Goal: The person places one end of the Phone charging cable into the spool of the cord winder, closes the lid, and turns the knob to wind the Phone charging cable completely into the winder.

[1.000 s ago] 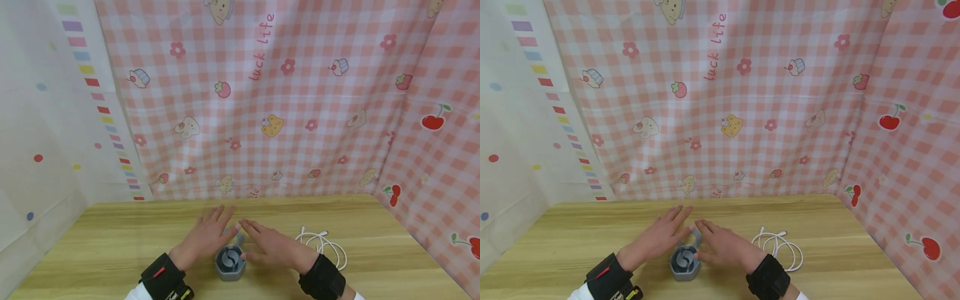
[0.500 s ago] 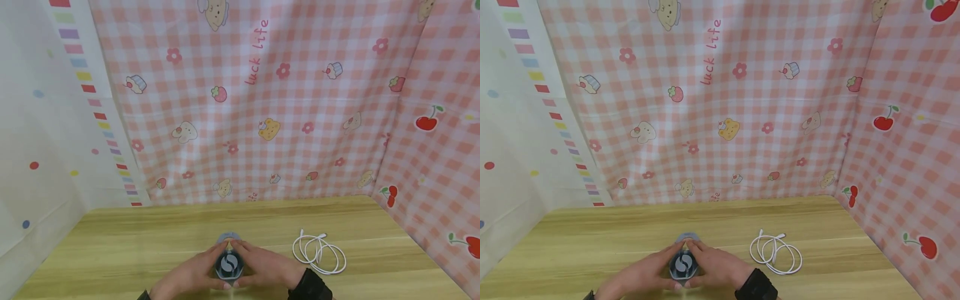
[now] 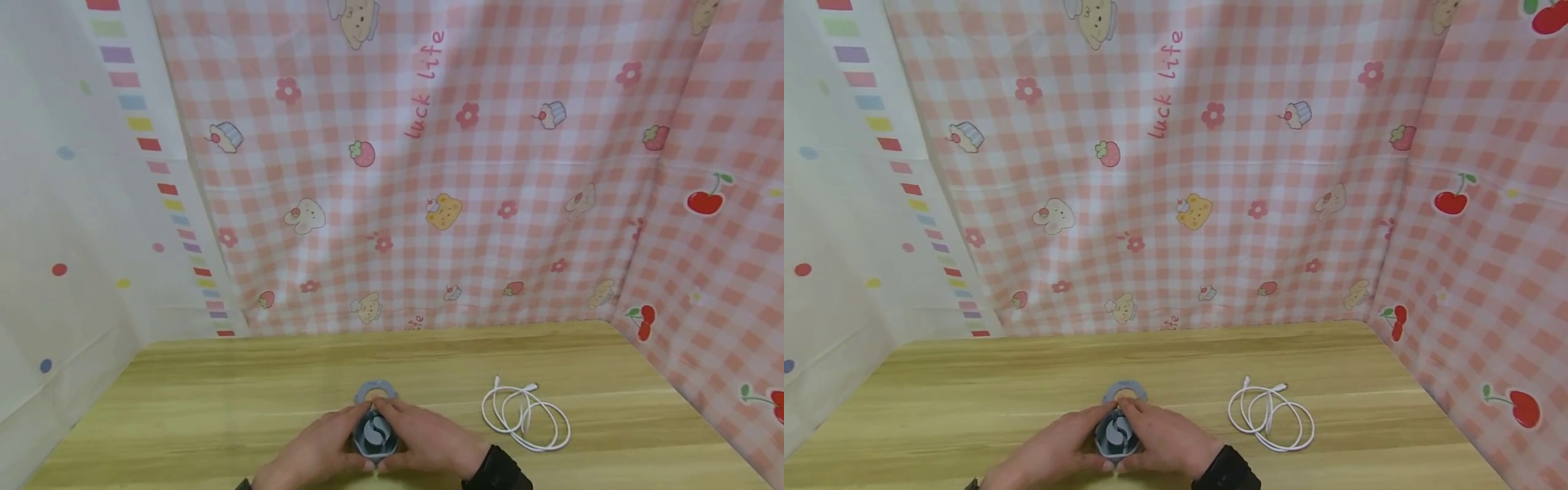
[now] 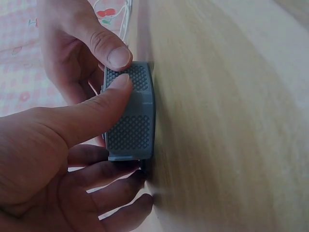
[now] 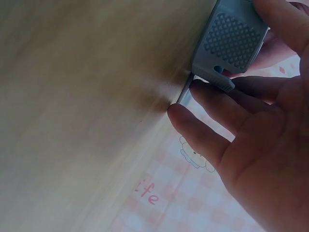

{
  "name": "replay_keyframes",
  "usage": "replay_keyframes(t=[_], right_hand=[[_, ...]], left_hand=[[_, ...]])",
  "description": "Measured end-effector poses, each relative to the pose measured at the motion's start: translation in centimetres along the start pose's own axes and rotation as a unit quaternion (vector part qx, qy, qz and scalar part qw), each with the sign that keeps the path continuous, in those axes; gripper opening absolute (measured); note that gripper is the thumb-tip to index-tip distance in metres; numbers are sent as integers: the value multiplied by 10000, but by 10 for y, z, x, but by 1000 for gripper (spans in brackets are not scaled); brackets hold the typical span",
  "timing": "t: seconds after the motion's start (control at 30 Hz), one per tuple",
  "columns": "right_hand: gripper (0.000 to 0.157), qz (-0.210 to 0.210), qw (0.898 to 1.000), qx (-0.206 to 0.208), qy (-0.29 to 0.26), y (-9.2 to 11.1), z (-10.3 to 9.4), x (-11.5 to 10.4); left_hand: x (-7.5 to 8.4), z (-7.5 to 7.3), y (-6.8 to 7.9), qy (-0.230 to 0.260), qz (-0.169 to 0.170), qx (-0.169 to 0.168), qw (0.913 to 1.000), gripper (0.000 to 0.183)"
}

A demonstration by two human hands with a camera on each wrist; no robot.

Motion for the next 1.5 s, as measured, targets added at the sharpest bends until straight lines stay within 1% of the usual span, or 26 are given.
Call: replay_keyframes(t=[0.17, 0.27, 0.33, 0.4, 0.47, 0.53, 0.6, 0.73, 0.8, 0.87, 0.9, 1.0, 1.1, 1.17, 1.2, 1.27, 1.3, 1.33, 1.37, 1.4, 1.47, 1.5], right_hand=[[82, -33, 9999, 82, 65, 1, -3, 1], [83, -54, 9999, 152, 29, 2, -5, 1], [84, -91, 9996, 267, 25, 3, -8, 0], [84, -124, 9991, 397, 31, 5, -12, 0], [83, -157, 9982, 572, 47, 8, -18, -1], [82, -257, 9965, 797, 27, 12, -26, -2], [80, -350, 9942, 1019, -56, 17, -34, -3], [79, -580, 9874, 1447, -274, 26, -54, -10], [80, -688, 9840, 1609, -335, 30, -65, -14], [81, -796, 9803, 1772, -358, 34, -75, -20], [81, -838, 9786, 1845, -363, 37, -80, -23], [81, -867, 9748, 2027, -346, 46, -94, -32], [81, -915, 9699, 2238, -288, 57, -108, -41], [82, -917, 9675, 2347, -220, 65, -115, -47], [83, -941, 9661, 2397, -185, 69, -118, -49], [87, -987, 9640, 2464, -134, 76, -121, -54], [89, -1007, 9629, 2502, -71, 79, -122, -56], [91, -1029, 9626, 2505, -29, 82, -122, -58], [91, -1075, 9619, 2515, 10, 84, -121, -60], [90, -1088, 9620, 2503, 42, 86, -120, -61], [87, -1050, 9639, 2445, 97, 88, -118, -62], [84, -994, 9652, 2414, 151, 89, -116, -62]], left_hand=[[3, 0, -2, -93, 67, 138, 9998, 69], [5, 0, -4, -19, -23, 227, 9997, 67], [6, -1, -4, 90, -92, 316, 9994, 67], [9, -3, -5, 300, -127, 424, 9986, 67], [13, -4, -5, 623, -71, 561, 9965, 65], [17, -6, -4, 976, 16, 689, 9928, 68], [22, -10, -3, 1289, 208, 840, 9879, 69], [32, -21, 2, 1754, 515, 1173, 9761, 73], [38, -28, 5, 2025, 605, 1326, 9684, 72], [45, -35, 8, 2376, 682, 1465, 9578, 69], [48, -38, 10, 2618, 694, 1506, 9508, 68], [59, -46, 16, 3380, 763, 1584, 9246, 63], [69, -54, 21, 4095, 756, 1712, 8929, 55], [75, -58, 25, 4484, 629, 1873, 8717, 48], [77, -58, 26, 4682, 489, 1954, 8604, 44], [79, -58, 28, 5085, 102, 2054, 8361, 40], [80, -56, 29, 5258, -87, 1997, 8268, 42], [80, -53, 29, 5438, -249, 1857, 8181, 43], [81, -50, 28, 5626, -379, 1648, 8093, 44], [83, -46, 27, 5787, -448, 1389, 8024, 46], [87, -37, 25, 6055, -386, 772, 7912, 47], [90, -33, 24, 6168, -264, 478, 7852, 46]])
Point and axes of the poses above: each hand's wrist, its own y-axis away from the middle knuckle, its own z-axis out of the palm, x = y × z, the point moved 4 cm from there along -y, towards the middle knuckle, and after that the axes turned 1 degree about y, right-handed, at the moved point
